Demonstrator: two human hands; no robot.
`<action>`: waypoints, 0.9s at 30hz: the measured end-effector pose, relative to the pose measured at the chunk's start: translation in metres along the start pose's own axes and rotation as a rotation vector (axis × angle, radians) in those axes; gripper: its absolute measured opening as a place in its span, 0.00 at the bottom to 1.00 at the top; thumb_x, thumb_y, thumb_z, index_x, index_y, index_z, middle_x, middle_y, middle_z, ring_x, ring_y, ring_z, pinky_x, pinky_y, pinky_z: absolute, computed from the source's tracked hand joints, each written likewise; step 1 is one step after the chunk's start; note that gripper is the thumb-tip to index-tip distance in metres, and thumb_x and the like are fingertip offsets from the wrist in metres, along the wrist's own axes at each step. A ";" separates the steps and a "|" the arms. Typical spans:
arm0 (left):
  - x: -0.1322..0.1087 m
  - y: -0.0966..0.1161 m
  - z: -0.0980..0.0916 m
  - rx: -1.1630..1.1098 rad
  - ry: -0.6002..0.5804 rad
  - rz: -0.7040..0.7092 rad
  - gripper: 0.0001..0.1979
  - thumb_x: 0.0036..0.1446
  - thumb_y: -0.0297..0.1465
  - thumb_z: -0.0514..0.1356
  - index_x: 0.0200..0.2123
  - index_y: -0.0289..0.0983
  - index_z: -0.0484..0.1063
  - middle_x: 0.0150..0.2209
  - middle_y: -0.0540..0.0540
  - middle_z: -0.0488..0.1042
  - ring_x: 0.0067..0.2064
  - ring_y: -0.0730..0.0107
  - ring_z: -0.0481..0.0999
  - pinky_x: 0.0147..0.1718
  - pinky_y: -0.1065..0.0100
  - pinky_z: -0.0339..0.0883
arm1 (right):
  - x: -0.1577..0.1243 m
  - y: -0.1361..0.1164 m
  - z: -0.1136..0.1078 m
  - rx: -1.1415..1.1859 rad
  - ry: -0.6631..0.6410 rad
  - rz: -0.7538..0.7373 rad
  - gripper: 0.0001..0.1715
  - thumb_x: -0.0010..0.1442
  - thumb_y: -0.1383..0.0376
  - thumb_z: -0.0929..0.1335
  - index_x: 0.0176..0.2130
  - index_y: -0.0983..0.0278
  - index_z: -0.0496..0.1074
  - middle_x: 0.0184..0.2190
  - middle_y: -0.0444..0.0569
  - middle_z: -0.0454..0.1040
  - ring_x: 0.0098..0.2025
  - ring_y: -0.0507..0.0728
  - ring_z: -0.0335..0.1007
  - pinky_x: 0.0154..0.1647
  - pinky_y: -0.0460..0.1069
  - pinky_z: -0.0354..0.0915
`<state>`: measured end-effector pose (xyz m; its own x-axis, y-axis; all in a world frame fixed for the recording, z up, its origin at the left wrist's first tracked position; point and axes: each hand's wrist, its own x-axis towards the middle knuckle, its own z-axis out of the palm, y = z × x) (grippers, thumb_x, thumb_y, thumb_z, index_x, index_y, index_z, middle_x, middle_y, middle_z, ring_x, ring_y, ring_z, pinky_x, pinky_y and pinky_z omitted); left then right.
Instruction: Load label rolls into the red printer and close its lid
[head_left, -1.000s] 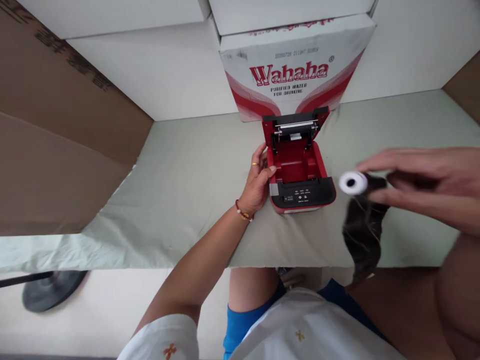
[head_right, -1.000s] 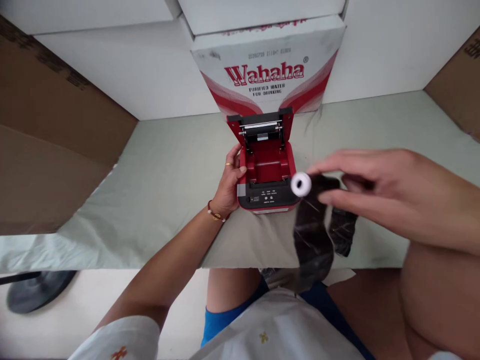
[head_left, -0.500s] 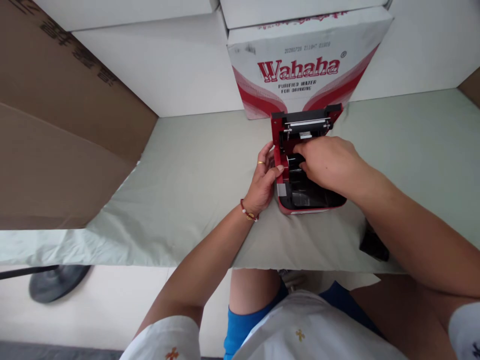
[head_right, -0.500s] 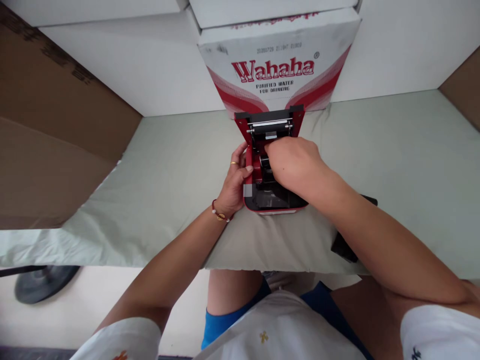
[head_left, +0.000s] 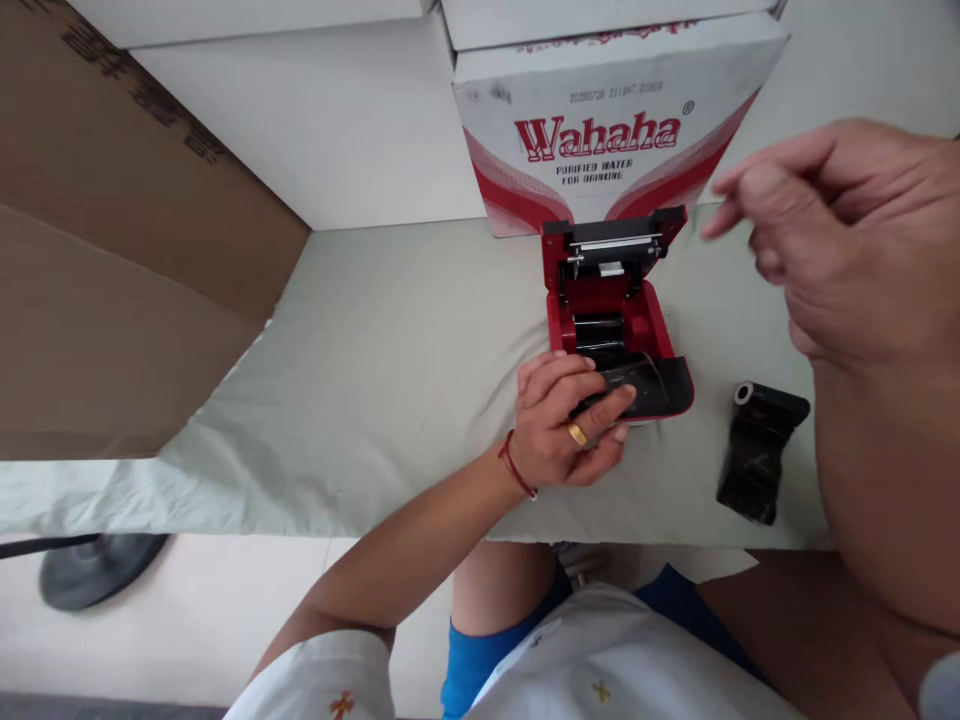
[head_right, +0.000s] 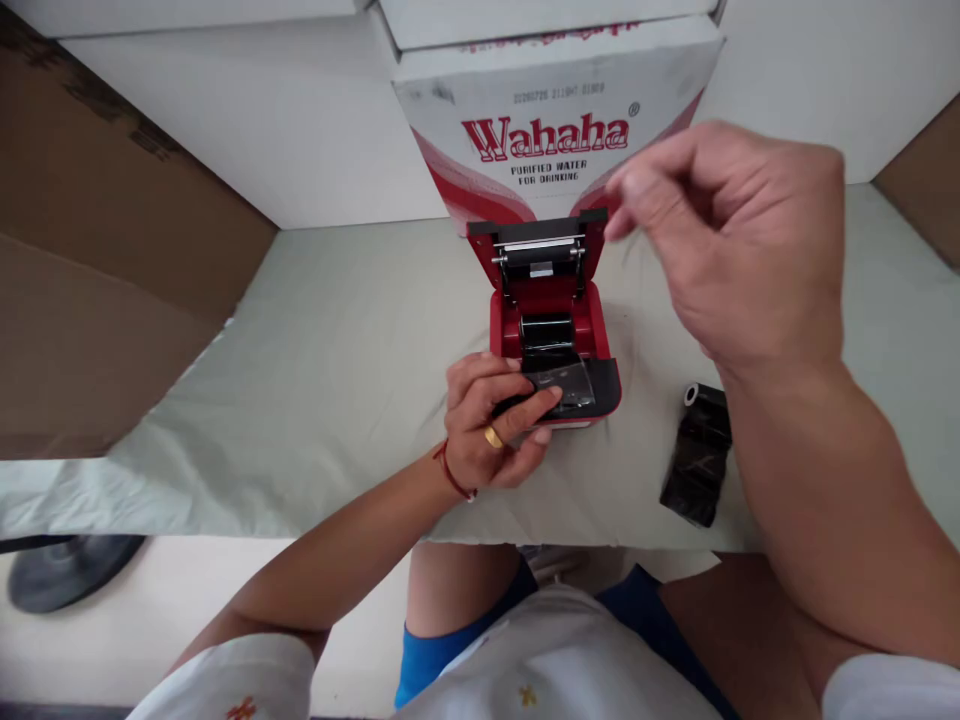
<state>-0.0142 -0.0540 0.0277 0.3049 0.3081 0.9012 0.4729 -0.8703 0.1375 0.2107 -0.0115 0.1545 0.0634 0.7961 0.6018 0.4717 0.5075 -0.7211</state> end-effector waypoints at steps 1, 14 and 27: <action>0.000 0.001 0.002 0.013 0.011 0.016 0.13 0.67 0.36 0.61 0.52 0.44 0.81 0.38 0.47 0.78 0.50 0.59 0.79 0.56 0.54 0.74 | 0.002 0.007 0.003 0.010 0.061 -0.016 0.08 0.73 0.64 0.73 0.47 0.62 0.85 0.41 0.50 0.87 0.43 0.56 0.83 0.47 0.53 0.75; -0.002 0.003 0.002 0.091 0.063 0.048 0.13 0.58 0.32 0.66 0.46 0.49 0.82 0.43 0.48 0.75 0.56 0.59 0.75 0.66 0.52 0.64 | -0.038 0.027 0.016 -0.056 -0.145 0.001 0.20 0.80 0.53 0.65 0.52 0.50 0.86 0.52 0.45 0.88 0.58 0.61 0.83 0.65 0.60 0.74; -0.011 -0.007 0.002 -0.144 -0.036 -0.115 0.24 0.69 0.40 0.62 0.67 0.51 0.71 0.49 0.47 0.80 0.61 0.56 0.82 0.75 0.46 0.59 | -0.099 0.044 0.003 -0.079 -0.308 -0.184 0.24 0.76 0.68 0.66 0.66 0.53 0.79 0.63 0.50 0.82 0.70 0.63 0.76 0.73 0.67 0.71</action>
<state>-0.0189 -0.0504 0.0160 0.2861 0.4195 0.8615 0.3841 -0.8739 0.2980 0.2222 -0.0667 0.0622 -0.2912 0.7619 0.5785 0.5181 0.6340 -0.5742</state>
